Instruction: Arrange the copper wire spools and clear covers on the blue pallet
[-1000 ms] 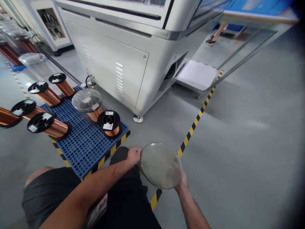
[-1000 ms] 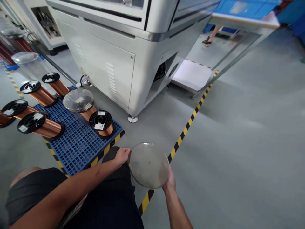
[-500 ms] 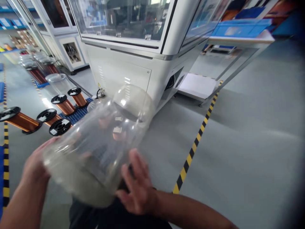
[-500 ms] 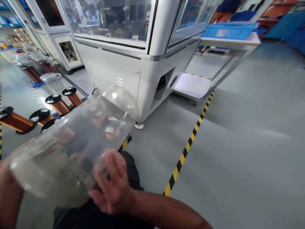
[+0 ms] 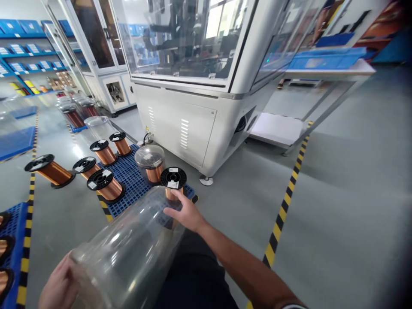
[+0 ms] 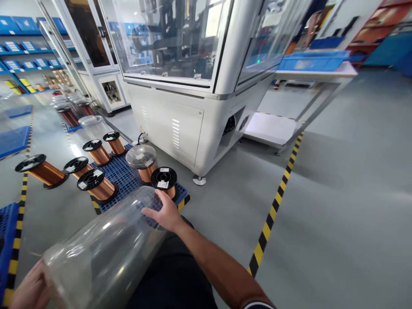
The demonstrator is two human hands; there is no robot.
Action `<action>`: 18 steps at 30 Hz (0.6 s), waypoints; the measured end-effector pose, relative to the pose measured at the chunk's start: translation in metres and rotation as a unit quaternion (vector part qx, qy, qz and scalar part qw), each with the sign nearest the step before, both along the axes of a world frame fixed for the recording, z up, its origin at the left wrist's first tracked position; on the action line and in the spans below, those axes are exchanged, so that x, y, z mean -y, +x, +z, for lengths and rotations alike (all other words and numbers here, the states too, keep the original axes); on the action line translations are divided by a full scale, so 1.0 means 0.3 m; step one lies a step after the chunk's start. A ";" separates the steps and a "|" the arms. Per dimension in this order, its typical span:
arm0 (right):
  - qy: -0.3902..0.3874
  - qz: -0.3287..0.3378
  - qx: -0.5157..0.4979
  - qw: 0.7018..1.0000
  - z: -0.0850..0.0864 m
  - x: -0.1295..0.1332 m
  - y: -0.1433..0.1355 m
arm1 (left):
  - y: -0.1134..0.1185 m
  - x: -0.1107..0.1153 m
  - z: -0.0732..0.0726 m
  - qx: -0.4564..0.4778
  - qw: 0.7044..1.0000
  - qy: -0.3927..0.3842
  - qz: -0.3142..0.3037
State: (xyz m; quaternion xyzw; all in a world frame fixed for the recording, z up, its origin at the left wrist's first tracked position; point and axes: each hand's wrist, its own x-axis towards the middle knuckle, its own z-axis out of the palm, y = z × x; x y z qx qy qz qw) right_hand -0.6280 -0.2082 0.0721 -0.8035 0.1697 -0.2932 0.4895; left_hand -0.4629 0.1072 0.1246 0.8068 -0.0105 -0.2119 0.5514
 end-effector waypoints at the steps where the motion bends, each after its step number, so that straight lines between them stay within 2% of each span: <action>1: 0.057 -0.001 -0.043 0.997 -0.015 0.036 0.012 | 0.003 -0.007 -0.023 -0.022 0.999 -0.034 0.029; 3: 0.102 -0.008 -0.078 0.992 -0.030 0.062 0.023 | 0.026 -0.020 -0.033 -0.054 0.996 -0.056 0.053; 6: 0.057 -0.029 -0.028 0.998 0.005 0.014 0.004 | 0.111 -0.063 0.026 -0.081 0.996 0.044 0.003; 8: 0.056 -0.041 0.013 0.998 0.062 -0.027 -0.016 | 0.187 -0.102 0.084 -0.115 0.984 0.111 -0.080; 9: 0.095 -0.027 0.007 0.995 0.093 -0.042 -0.023 | 0.224 -0.115 0.113 -0.129 0.973 0.135 -0.138; 11: 0.229 0.059 -0.046 0.971 0.149 -0.066 -0.030 | 0.288 -0.105 0.168 -0.138 0.940 0.189 -0.247; 13: 0.359 0.187 -0.097 0.909 0.188 -0.104 -0.040 | 0.330 -0.032 0.219 -0.084 0.913 0.256 -0.308; 15: 0.421 0.281 -0.106 0.856 0.208 -0.171 -0.064 | 0.340 0.094 0.263 0.045 0.907 0.288 -0.302; 17: 0.428 0.322 -0.099 0.839 0.214 -0.256 -0.104 | 0.312 0.235 0.291 0.214 0.907 0.253 -0.259; 18: 0.415 0.330 -0.094 0.843 0.214 -0.293 -0.129 | 0.285 0.297 0.298 0.273 0.906 0.223 -0.236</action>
